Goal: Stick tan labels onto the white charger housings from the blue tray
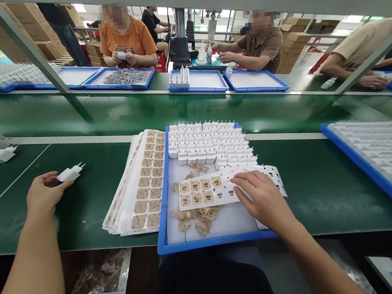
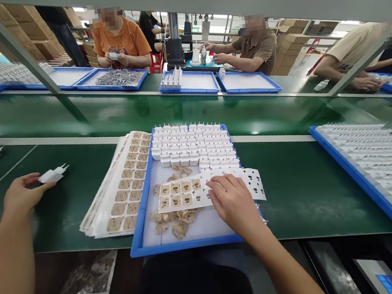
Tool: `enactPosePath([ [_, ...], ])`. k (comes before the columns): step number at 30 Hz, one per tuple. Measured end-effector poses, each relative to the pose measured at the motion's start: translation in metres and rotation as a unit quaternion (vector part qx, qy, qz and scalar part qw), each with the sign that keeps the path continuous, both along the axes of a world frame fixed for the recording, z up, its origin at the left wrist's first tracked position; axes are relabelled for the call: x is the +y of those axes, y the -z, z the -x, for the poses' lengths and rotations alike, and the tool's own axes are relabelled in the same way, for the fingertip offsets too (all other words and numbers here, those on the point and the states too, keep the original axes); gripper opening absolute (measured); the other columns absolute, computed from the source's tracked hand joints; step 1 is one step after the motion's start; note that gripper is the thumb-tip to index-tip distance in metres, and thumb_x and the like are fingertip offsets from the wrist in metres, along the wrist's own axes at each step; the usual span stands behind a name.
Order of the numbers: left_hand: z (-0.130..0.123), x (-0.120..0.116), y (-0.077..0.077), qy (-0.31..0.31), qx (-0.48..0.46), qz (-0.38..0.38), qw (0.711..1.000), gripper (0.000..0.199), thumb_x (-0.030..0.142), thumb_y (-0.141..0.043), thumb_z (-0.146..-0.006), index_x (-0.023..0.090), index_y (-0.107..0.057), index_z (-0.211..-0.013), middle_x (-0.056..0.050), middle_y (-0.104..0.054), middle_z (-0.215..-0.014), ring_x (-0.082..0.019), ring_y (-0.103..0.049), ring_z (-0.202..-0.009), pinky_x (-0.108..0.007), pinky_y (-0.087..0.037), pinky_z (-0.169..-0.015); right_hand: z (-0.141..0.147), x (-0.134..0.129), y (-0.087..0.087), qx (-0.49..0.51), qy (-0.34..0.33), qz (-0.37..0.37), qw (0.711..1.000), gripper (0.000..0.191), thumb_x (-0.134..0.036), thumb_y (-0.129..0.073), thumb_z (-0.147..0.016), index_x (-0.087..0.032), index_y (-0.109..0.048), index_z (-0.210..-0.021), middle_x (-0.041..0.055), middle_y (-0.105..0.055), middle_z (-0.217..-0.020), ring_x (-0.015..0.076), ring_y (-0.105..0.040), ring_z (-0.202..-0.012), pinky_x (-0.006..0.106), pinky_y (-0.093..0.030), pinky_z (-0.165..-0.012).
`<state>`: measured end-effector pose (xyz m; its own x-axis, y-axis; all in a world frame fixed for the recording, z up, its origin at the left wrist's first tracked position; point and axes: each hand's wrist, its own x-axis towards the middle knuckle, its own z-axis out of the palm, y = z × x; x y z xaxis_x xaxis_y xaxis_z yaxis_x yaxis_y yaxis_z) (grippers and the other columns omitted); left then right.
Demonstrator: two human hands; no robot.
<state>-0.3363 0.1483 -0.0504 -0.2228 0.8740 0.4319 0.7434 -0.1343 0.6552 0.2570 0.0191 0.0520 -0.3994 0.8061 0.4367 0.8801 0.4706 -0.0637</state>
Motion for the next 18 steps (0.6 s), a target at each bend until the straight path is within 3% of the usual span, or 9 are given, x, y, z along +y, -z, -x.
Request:
enactPosePath([
  [3, -0.005, 0.007, -0.011, -0.127, 0.045, -0.033, 0.990, 0.044, 0.061, -0.076, -0.066, 0.022, -0.062, -0.078, -0.003, -0.075, -0.087, -0.040, -0.067, -0.118, -0.059, -0.061, -0.084, 0.008, 0.026, -0.001, -0.068, -0.024, 0.021, 0.997, 0.023, -0.015, -0.052, -0.097, -0.016, -0.068, -0.113, 0.0122, -0.074, -0.115, 0.0322, -0.063, -0.108, 0.047, -0.048, -0.088],
  [6, -0.050, 0.009, -0.037, -0.095, 0.065, -0.062, 0.991, 0.044, 0.062, -0.073, -0.071, 0.021, -0.067, -0.087, -0.008, -0.074, -0.109, -0.042, -0.053, -0.135, -0.068, -0.045, -0.103, 0.019, 0.050, 0.004, -0.131, -0.033, 0.058, 0.989, 0.027, -0.006, -0.051, -0.094, -0.017, -0.069, -0.111, 0.0131, -0.075, -0.116, 0.0347, -0.059, -0.122, 0.052, -0.041, -0.101],
  [8, -0.103, 0.004, -0.057, -0.013, 0.045, -0.004, 0.999, 0.034, 0.050, -0.075, -0.076, 0.026, -0.070, -0.098, -0.009, -0.073, -0.113, -0.042, -0.055, -0.133, -0.072, -0.042, -0.108, 0.025, 0.062, 0.007, -0.146, -0.035, 0.083, 0.985, 0.029, -0.001, -0.050, -0.090, -0.016, -0.069, -0.106, 0.0143, -0.076, -0.108, 0.0348, -0.060, -0.121, 0.054, -0.038, -0.105],
  [12, -0.226, -0.019, -0.087, 0.198, 0.042, 0.093, 0.975, 0.036, 0.049, -0.068, -0.085, 0.026, -0.072, -0.112, -0.008, -0.075, -0.117, -0.032, -0.071, -0.109, -0.051, -0.059, -0.093, 0.030, 0.071, 0.008, -0.130, -0.049, 0.106, 0.985, 0.028, 0.000, -0.049, -0.090, -0.015, -0.070, -0.101, 0.0116, -0.076, -0.091, 0.0292, -0.067, -0.097, 0.045, -0.045, -0.094],
  [15, -0.301, -0.027, -0.099, 0.397, 0.023, 0.148, 0.906, 0.036, 0.043, -0.064, -0.089, 0.024, -0.070, -0.119, -0.008, -0.073, -0.125, -0.029, -0.067, -0.117, -0.044, -0.054, -0.101, 0.026, 0.070, 0.003, -0.101, -0.060, 0.106, 0.987, 0.024, -0.007, -0.050, -0.094, -0.018, -0.068, -0.106, 0.0084, -0.076, -0.093, 0.0264, -0.067, -0.091, 0.039, -0.047, -0.085],
  [18, -0.347, -0.020, -0.101, 0.480, 0.002, 0.226, 0.848, 0.039, 0.032, -0.070, -0.082, 0.022, -0.069, -0.120, -0.007, -0.075, -0.119, -0.027, -0.070, -0.111, -0.035, -0.055, -0.092, 0.019, 0.068, 0.000, -0.050, -0.065, 0.102, 0.991, 0.019, -0.012, -0.050, -0.097, -0.018, -0.067, -0.103, 0.0078, -0.075, -0.092, 0.0259, -0.067, -0.090, 0.039, -0.047, -0.083],
])
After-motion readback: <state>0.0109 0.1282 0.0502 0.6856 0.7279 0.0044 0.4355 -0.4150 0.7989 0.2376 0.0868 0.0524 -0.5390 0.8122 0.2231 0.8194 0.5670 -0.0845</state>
